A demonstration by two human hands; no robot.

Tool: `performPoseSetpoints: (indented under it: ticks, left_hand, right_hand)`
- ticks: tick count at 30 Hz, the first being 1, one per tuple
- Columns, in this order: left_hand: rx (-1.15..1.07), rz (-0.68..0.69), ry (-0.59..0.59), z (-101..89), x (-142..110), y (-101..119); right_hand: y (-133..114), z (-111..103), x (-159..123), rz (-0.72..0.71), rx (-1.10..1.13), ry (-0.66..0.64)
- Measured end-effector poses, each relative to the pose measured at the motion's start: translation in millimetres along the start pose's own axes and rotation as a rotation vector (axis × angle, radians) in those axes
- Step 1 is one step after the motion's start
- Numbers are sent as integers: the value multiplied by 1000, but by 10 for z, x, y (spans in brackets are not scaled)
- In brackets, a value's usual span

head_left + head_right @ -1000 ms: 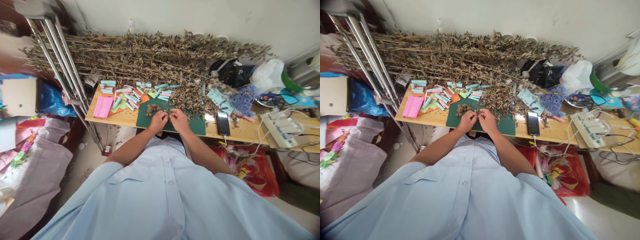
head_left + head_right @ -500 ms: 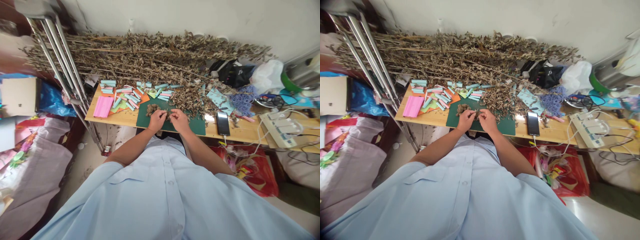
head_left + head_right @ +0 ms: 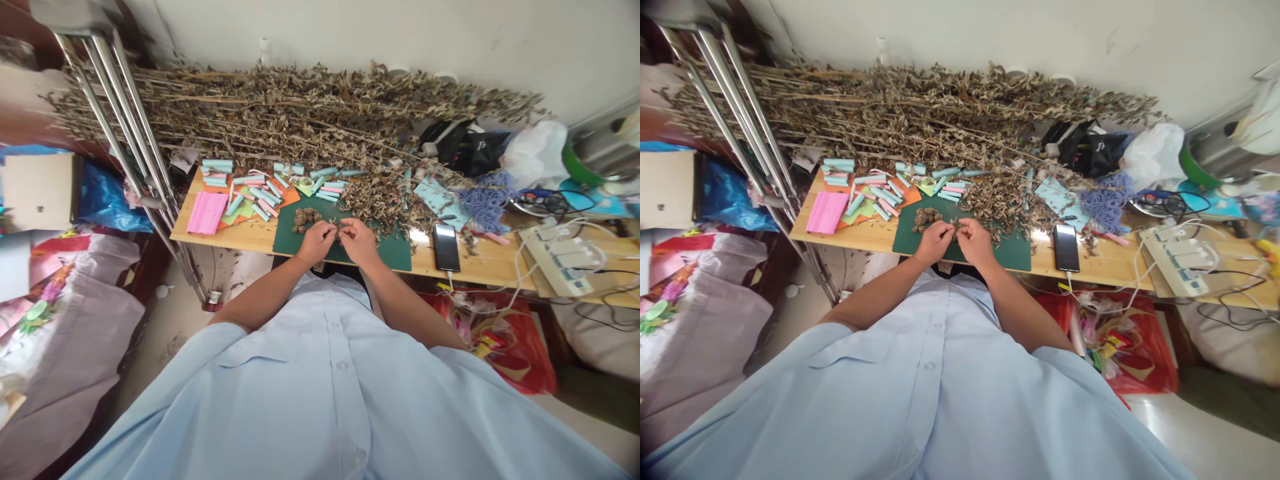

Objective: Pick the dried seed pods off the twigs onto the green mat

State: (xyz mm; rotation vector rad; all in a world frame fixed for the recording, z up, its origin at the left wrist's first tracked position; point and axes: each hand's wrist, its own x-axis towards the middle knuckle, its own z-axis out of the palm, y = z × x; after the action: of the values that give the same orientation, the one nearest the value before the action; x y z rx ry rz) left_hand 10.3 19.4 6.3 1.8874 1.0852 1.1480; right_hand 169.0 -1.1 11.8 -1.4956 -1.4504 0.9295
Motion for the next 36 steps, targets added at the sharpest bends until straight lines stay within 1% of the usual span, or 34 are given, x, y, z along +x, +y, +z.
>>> performPoseSetpoints:
  ticks: [4,6,9,12,14,22,24,30,36]
  left_hand:
    - [12,-8,-15,1,1,6]
    - [8,-13,-3,6,-1,-5]
    - [2,-30,42,9,-1,-26]
    - [4,-80,104,1,4,-39]
    - [9,-108,125,-4,7,-45]
    - [-32,-103,119,31,0,-86]
    - [-58,-79,101,27,-2,-71]
    - [-51,-16,-18,-15,3,3]
    - [-27,-8,-52,0,-1,-12]
  right_hand:
    - [-23,-2,-6,6,-16,-3]
    - [-35,-6,-7,7,-19,-2]
    - [-56,-12,-13,14,-14,-2]
    - [-75,-17,-24,25,-1,3]
    - [-81,-19,-30,30,16,5]
    - [-91,-26,-6,93,136,40]
    - [-103,-35,5,99,140,48]
    - [-141,-44,20,97,176,78]
    - [-149,-14,22,105,241,109]
